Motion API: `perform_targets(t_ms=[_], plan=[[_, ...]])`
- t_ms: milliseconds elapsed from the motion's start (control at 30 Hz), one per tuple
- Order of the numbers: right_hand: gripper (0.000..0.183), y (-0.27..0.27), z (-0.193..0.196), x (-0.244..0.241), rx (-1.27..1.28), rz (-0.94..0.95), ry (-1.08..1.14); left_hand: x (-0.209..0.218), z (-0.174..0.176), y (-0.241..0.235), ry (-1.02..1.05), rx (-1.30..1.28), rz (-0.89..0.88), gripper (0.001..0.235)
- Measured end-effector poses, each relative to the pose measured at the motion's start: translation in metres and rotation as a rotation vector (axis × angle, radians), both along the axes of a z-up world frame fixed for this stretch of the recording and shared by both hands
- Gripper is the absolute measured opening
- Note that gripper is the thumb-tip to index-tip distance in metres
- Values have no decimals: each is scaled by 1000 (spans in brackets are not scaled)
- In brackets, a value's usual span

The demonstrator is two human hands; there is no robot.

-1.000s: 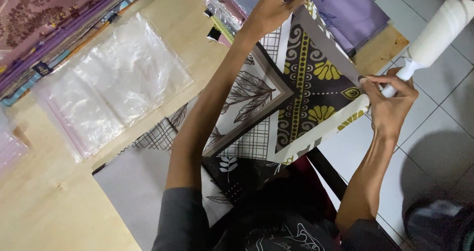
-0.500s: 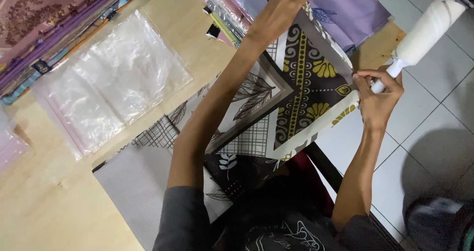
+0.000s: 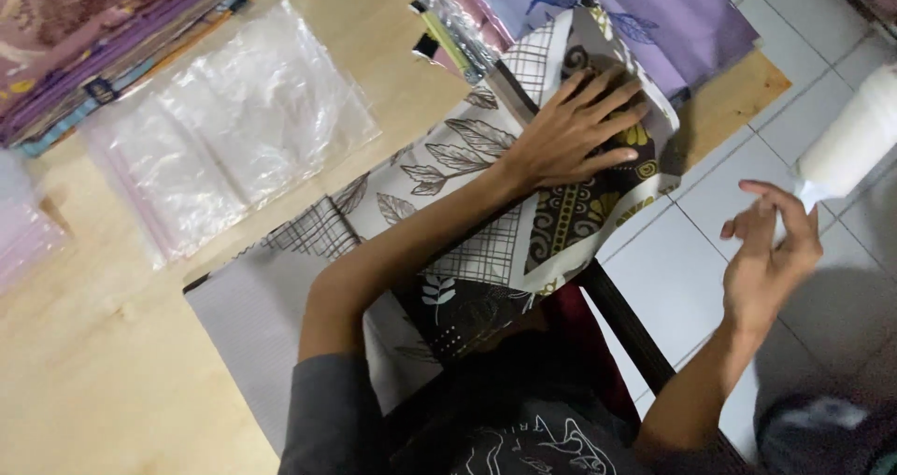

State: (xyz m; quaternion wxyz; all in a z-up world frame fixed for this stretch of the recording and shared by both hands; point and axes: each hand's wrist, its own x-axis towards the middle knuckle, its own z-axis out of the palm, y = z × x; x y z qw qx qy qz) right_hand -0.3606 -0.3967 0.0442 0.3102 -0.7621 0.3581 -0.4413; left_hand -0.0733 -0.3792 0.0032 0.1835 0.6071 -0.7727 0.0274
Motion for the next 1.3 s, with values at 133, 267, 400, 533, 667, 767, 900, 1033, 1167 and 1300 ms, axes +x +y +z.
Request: perform_targets(t_ms=[133, 267, 400, 533, 667, 767, 900, 1033, 1167, 1300], plan=[[27, 43, 20, 16, 89, 83, -78, -6, 23, 24, -233, -129, 68, 70], [10, 85, 25, 46, 35, 160, -217, -9, 48, 114, -73, -136, 130, 64], [29, 125, 20, 81, 141, 346, -301, 5, 58, 244, 197, -173, -2, 48], [37, 134, -13, 112, 348, 611, -195, -4, 29, 341, 134, -25, 158, 57], [50, 157, -9, 178, 116, 963, 172, -33, -4, 381, 244, -144, 264, 73], [45, 165, -24, 216, -369, 1163, 359, -63, -17, 384, 222, -137, 320, 70], [29, 149, -53, 263, -939, 1228, 427, -74, -25, 379, 132, -84, 405, 69], [17, 126, -92, 325, -991, 1184, 344, -79, -28, 379, 141, -72, 417, 67], [30, 123, -84, 374, -1081, 1039, 543, -80, -30, 378, 117, -30, 432, 70], [40, 103, -85, 373, -951, 1125, 407, -79, -25, 379, 88, 2, 446, 72]])
